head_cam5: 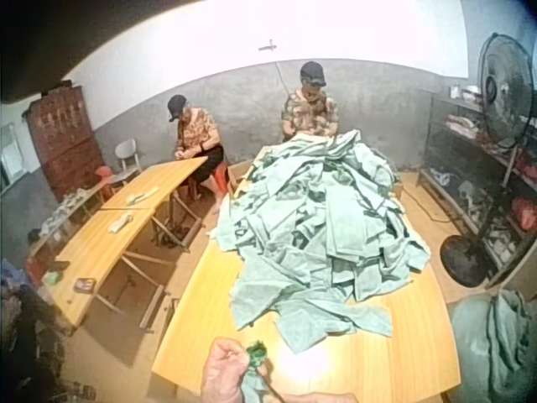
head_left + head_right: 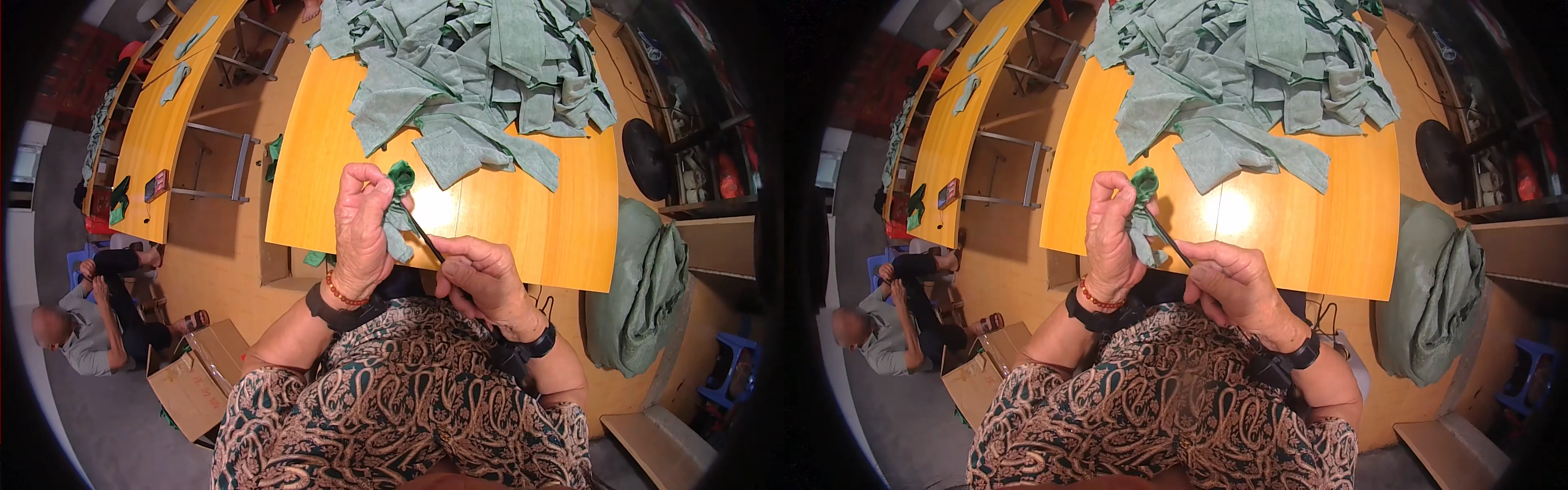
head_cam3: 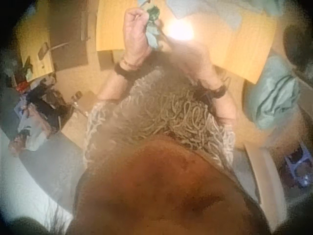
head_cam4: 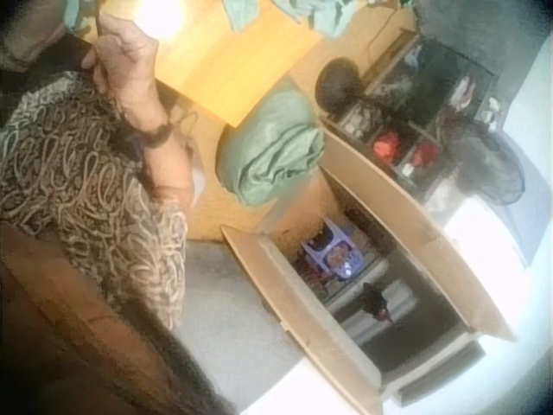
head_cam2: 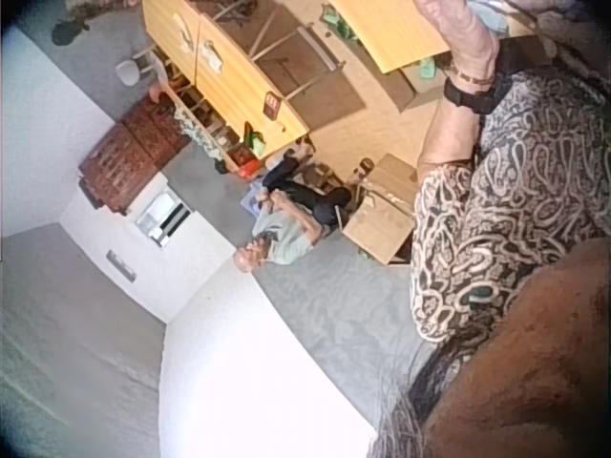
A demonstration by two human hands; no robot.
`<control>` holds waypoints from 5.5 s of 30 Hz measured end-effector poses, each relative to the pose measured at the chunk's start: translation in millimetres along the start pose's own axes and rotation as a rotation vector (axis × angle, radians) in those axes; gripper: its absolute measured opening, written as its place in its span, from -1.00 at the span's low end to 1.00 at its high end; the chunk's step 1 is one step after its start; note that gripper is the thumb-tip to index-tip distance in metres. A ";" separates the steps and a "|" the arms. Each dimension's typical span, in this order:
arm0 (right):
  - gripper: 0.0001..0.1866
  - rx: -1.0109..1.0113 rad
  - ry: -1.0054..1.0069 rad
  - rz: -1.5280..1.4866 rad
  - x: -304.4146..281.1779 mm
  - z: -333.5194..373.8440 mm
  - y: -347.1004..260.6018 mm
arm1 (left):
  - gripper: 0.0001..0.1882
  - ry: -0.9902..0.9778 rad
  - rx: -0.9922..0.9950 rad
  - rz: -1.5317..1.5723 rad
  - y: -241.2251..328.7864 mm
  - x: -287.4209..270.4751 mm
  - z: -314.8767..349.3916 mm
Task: The person uses a pair of scissors to cut small green fabric pieces into smaller strips. They pick up pieces from a large pile on the table, cut them, and place the resulting pieces back onto the table. The task is performed continuously from a first-person perspective.
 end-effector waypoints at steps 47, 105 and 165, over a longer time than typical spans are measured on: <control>-0.84 -0.004 0.086 -0.162 -5.0 -24.9 8.0 | -0.86 -0.038 0.068 -0.322 -19.7 -13.6 15.5; -0.79 0.010 -0.053 -0.194 -26.0 0.1 -3.2 | -0.78 -0.184 -0.109 0.210 -8.2 -10.2 2.0; -0.81 -0.009 -0.273 -0.482 -18.0 -10.4 -1.9 | -0.69 -0.170 -0.003 0.016 10.3 -6.2 13.3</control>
Point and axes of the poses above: each hand's wrist, its own z-axis away from the middle knuckle, its own x-axis out of the palm, y = z × x, the point moved 3 cm from there along -z, towards the middle knuckle, and after that the axes turned 6 degrees about -y, right-handed, at the moved point
